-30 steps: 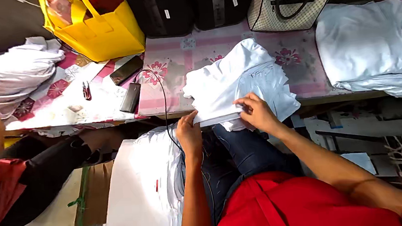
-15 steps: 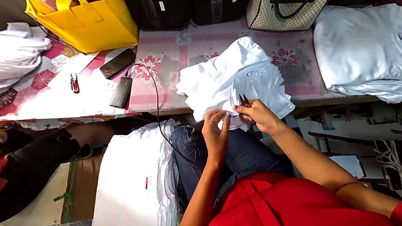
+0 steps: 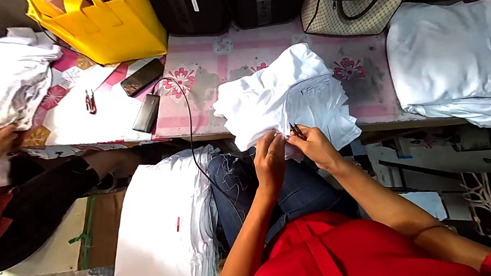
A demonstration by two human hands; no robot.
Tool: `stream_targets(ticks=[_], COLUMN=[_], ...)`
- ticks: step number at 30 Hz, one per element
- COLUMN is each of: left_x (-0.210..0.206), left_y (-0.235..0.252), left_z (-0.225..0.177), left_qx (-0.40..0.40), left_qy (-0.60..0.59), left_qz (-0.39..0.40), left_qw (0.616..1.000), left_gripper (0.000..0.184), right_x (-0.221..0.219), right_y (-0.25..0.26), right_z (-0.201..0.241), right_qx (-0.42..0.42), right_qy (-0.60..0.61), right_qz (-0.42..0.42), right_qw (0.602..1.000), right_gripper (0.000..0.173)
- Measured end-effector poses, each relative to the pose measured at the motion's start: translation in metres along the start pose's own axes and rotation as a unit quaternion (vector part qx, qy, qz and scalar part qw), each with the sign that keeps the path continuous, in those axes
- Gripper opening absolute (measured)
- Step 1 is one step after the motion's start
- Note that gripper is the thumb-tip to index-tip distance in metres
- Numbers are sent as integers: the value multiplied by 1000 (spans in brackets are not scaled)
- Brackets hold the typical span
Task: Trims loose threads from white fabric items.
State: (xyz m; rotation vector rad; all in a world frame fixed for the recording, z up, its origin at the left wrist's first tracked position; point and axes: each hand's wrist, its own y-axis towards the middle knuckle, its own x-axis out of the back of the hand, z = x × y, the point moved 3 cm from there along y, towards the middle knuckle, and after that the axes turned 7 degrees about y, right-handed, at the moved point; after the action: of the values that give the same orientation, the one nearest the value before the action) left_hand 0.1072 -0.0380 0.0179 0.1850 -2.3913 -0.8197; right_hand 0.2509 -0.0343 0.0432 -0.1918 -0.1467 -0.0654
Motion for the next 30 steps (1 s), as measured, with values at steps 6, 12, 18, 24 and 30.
stream_targets(ticks=[6, 12, 18, 24, 30], left_x=[5, -1, 5, 9, -9], left_y=[13, 12, 4, 6, 17], left_z=[2, 3, 5, -6, 0], left_qx=[0, -14, 91, 37, 13], left_qy=[-11, 21, -95, -43, -3], left_qz=[50, 68, 81, 38, 65], left_qw=[999, 997, 988, 998, 998], left_gripper=[8, 6, 4, 13, 12], right_x=[2, 4, 25, 32, 13], right_y=[0, -1, -7, -14, 7], right_z=[3, 3, 12, 18, -10], right_qx=[52, 50, -132, -152, -52], right_qy=[-82, -109, 80, 89, 47], right_qz=[3, 38, 137, 135, -28], right_qw=[995, 992, 978, 975, 997], right_gripper=[21, 24, 52, 43, 16])
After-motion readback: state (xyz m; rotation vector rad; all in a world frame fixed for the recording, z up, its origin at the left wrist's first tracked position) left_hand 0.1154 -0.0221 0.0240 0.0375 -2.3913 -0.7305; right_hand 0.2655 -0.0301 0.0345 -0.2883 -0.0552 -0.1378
